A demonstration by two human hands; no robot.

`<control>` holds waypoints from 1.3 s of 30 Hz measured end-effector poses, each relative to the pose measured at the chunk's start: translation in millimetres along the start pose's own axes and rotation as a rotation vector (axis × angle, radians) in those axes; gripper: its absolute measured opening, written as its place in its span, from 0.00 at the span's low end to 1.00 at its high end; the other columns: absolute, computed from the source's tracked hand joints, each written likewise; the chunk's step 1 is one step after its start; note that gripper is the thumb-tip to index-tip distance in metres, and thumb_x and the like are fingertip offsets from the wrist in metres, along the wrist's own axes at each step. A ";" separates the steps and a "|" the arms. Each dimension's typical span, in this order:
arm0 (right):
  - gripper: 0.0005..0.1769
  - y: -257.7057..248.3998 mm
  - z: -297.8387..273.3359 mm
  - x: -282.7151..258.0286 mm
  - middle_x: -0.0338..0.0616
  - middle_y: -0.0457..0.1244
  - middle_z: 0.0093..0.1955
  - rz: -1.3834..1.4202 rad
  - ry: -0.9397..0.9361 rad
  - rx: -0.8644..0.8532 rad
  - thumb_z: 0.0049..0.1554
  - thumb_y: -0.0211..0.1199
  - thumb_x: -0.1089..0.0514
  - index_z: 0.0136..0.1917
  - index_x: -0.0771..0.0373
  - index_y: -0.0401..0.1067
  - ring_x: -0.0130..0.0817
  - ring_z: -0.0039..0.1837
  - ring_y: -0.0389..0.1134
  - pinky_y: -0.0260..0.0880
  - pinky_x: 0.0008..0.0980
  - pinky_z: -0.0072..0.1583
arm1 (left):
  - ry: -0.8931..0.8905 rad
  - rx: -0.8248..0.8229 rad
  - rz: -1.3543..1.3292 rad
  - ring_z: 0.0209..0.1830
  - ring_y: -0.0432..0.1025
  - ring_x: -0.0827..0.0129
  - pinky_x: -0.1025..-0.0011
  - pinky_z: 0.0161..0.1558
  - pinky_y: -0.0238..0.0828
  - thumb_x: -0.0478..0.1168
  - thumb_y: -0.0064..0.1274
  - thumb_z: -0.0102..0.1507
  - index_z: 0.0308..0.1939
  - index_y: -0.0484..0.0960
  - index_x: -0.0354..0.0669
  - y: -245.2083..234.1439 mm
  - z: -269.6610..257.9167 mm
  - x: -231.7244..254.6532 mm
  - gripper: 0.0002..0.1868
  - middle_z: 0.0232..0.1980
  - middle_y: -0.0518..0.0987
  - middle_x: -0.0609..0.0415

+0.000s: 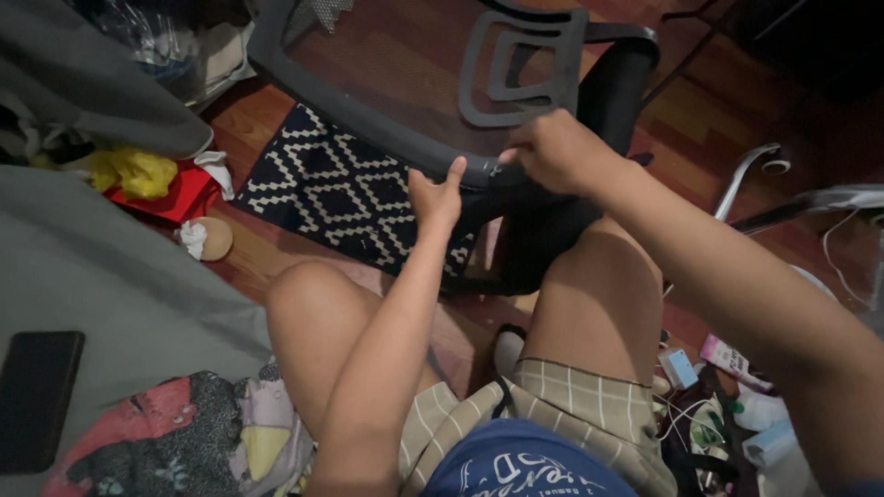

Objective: The person assembles an office chair by attaching the seat to the base and then securing the backrest to the seat using an Allen key. The person tightens multiple screws to complete the assembly.

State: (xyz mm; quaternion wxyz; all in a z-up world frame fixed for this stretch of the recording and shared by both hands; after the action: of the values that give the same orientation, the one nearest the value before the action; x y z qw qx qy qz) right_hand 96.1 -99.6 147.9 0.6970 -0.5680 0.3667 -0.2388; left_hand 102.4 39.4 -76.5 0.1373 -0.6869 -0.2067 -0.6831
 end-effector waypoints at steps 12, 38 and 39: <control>0.14 11.9 2.5 -7.2 0.55 0.72 0.42 0.021 0.264 -0.124 0.60 0.63 0.52 0.53 0.65 0.76 0.50 0.47 0.75 0.74 0.46 0.52 | 0.000 -0.020 -0.055 0.54 0.80 0.58 0.65 0.57 0.73 0.48 0.68 0.58 0.58 0.72 0.30 0.0 0.6 4.8 0.33 0.54 0.83 0.43; 0.16 13.5 9.4 25.1 0.56 0.71 0.41 0.293 0.269 -0.104 0.61 0.65 0.51 0.45 0.69 0.76 0.48 0.44 0.75 0.74 0.44 0.49 | 0.093 0.005 -0.094 0.48 0.79 0.60 0.66 0.53 0.75 0.47 0.68 0.58 0.56 0.73 0.29 -1.0 -2.0 1.7 0.32 0.51 0.83 0.43; 0.13 4.0 6.3 12.3 0.54 0.71 0.41 0.234 0.049 -0.053 0.60 0.66 0.52 0.46 0.66 0.77 0.48 0.44 0.75 0.74 0.44 0.48 | 0.081 0.004 -0.071 0.48 0.79 0.60 0.66 0.53 0.75 0.47 0.68 0.58 0.56 0.73 0.29 -1.9 -2.4 3.2 0.31 0.50 0.83 0.43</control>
State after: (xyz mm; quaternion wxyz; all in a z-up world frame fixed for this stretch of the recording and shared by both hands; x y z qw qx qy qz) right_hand 108.2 -103.9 141.6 0.6955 -0.5337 0.4536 -0.1600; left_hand 99.3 40.2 -73.5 0.1228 -0.6504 -0.2267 -0.7145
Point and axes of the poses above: each hand's wrist, its own z-axis towards the middle knuckle, its own y-axis out of the palm, x = y × z, the point moved 6 cm from there along z, towards the middle knuckle
